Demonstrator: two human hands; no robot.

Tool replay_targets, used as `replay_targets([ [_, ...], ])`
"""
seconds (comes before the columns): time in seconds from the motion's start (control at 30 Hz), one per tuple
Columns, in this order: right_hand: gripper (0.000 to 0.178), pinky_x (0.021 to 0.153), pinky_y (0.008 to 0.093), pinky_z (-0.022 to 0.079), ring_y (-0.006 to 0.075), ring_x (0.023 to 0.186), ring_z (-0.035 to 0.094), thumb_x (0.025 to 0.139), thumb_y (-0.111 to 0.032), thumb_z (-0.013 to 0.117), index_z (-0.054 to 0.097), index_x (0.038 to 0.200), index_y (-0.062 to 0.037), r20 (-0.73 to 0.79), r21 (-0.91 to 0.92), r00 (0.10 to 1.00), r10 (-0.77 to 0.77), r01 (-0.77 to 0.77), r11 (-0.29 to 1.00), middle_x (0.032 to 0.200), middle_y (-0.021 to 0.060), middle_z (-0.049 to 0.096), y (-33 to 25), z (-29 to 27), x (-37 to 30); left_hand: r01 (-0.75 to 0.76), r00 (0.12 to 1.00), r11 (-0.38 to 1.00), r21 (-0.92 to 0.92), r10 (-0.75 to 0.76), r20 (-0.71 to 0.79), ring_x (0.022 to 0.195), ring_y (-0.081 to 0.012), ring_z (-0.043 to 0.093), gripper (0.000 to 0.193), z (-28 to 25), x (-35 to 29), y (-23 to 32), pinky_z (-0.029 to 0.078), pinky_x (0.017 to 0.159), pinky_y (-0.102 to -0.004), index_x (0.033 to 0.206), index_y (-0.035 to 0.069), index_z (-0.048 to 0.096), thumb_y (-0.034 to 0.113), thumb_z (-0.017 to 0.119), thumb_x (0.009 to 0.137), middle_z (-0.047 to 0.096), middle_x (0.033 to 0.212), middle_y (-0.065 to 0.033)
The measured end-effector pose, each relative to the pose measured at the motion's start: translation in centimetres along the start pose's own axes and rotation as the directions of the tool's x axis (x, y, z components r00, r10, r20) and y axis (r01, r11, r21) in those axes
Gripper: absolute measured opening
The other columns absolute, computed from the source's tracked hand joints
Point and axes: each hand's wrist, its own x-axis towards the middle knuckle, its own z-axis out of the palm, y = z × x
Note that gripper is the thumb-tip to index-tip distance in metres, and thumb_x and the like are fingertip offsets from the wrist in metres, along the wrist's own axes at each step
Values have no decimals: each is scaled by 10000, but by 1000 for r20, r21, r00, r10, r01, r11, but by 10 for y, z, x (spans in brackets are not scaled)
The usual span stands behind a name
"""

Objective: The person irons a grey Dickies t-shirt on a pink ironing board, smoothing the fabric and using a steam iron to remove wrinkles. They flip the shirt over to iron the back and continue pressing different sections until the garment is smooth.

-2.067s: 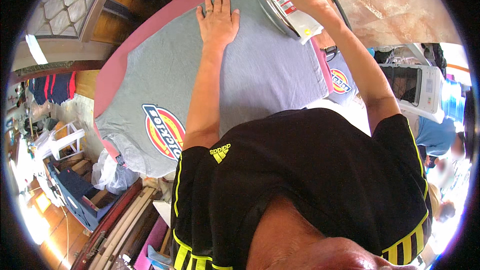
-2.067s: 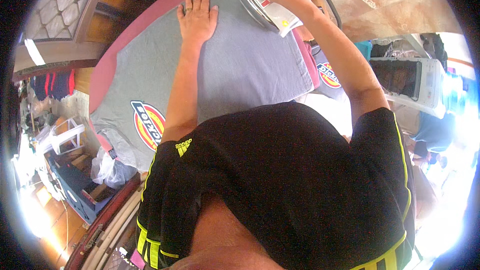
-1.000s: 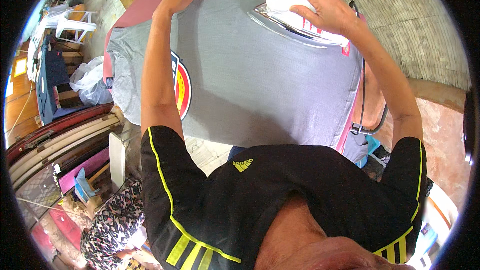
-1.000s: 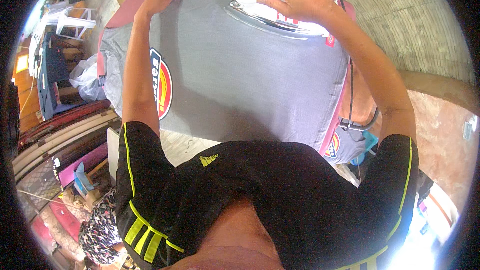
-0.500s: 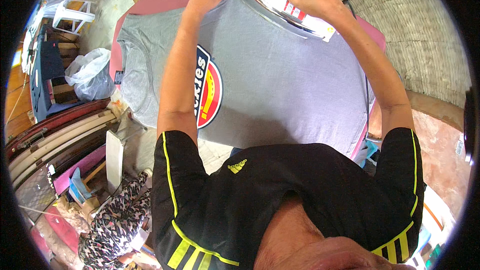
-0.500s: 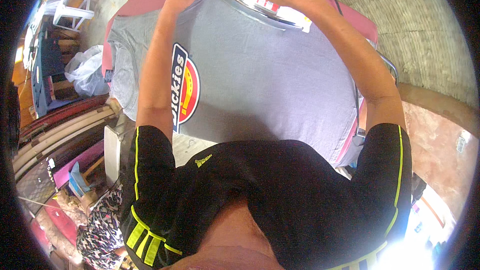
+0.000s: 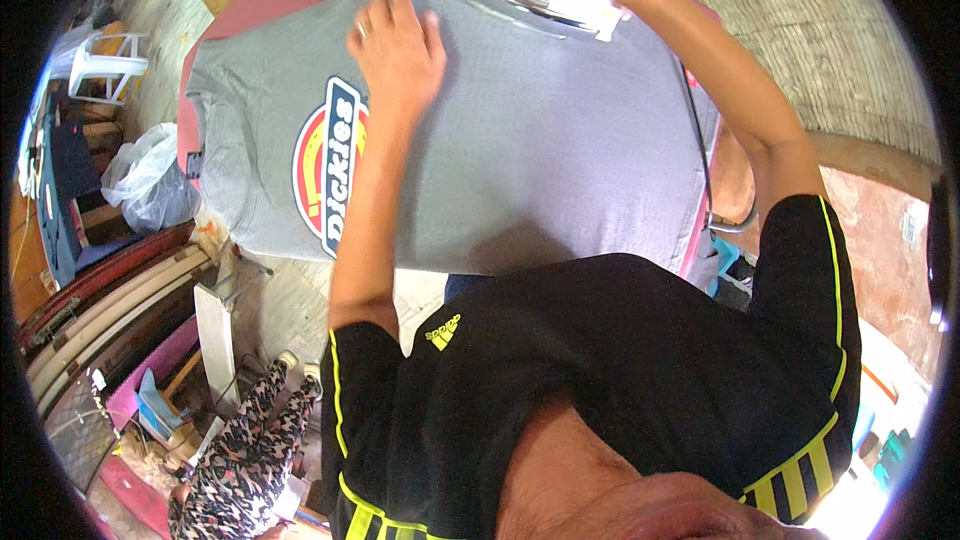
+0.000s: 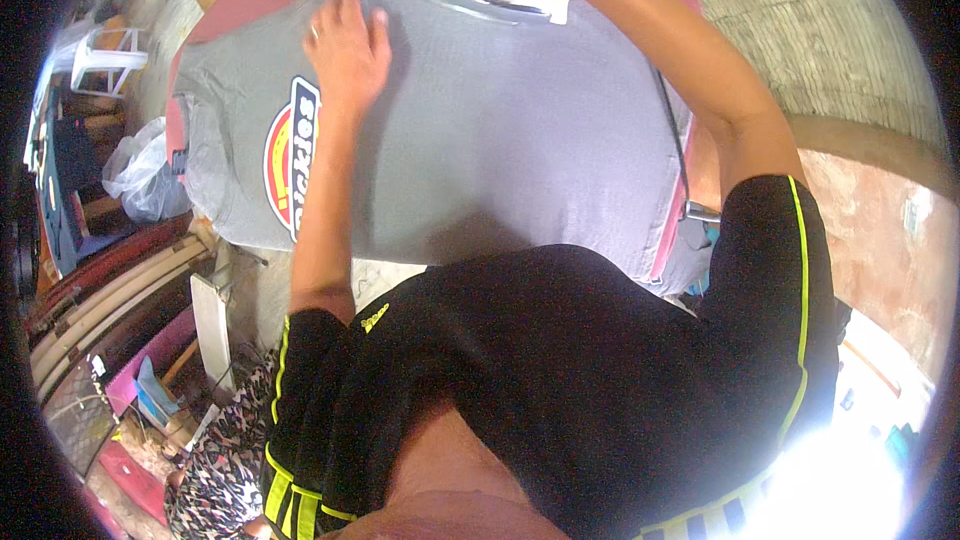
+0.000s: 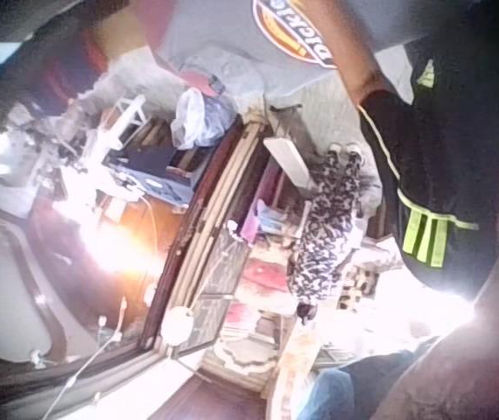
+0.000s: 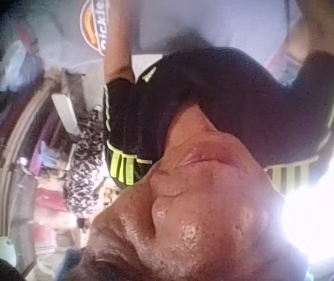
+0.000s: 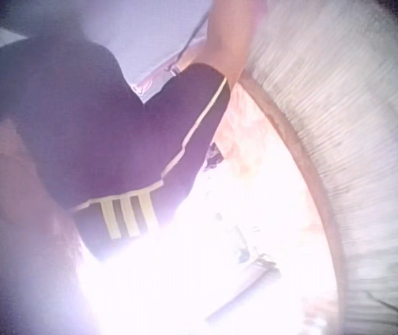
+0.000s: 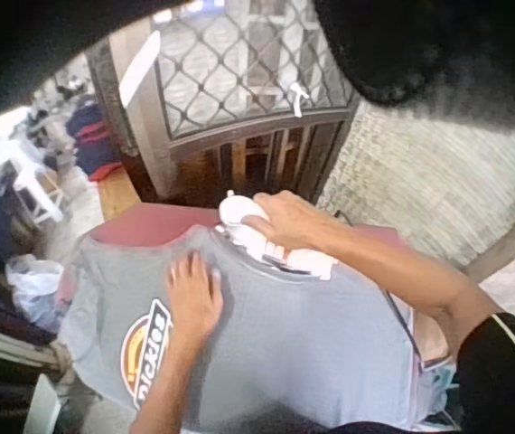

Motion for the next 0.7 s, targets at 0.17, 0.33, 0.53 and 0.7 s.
replay_targets([
  [0.17,449,805,523,501,480,916,646,962,-395,551,629,1031,43,10,-57,993,-122,122,991,946,313,660,35,5,-16,40,989,981,190,-66,133,1475,-433,230,815,11,-46,59,173,1162,-612,1491,-26,364,601,428,974,296,1586,-221],
  [0.33,416,801,531,497,475,902,645,960,-373,561,615,1026,34,76,-83,994,-83,89,993,948,306,658,69,-16,-71,47,983,977,206,-82,165,1494,-450,171,881,14,-54,65,113,1172,-628,1494,-58,346,642,410,962,256,1599,-249],
  [0.53,417,820,518,508,471,940,639,956,-351,557,586,1138,24,84,-164,984,-154,166,972,1009,303,653,147,-58,-152,-165,912,986,-13,158,378,1500,-454,140,916,28,-97,209,102,1174,-639,1507,-38,333,643,496,918,227,1612,-240],
  [0.7,449,890,531,477,470,1013,606,959,-369,546,583,1216,-2,111,-170,993,50,-30,985,1101,279,642,176,-84,-207,-301,797,889,-347,434,421,1507,-437,120,902,38,-129,289,107,1179,-636,1509,-8,342,609,571,892,207,1618,-217],
])
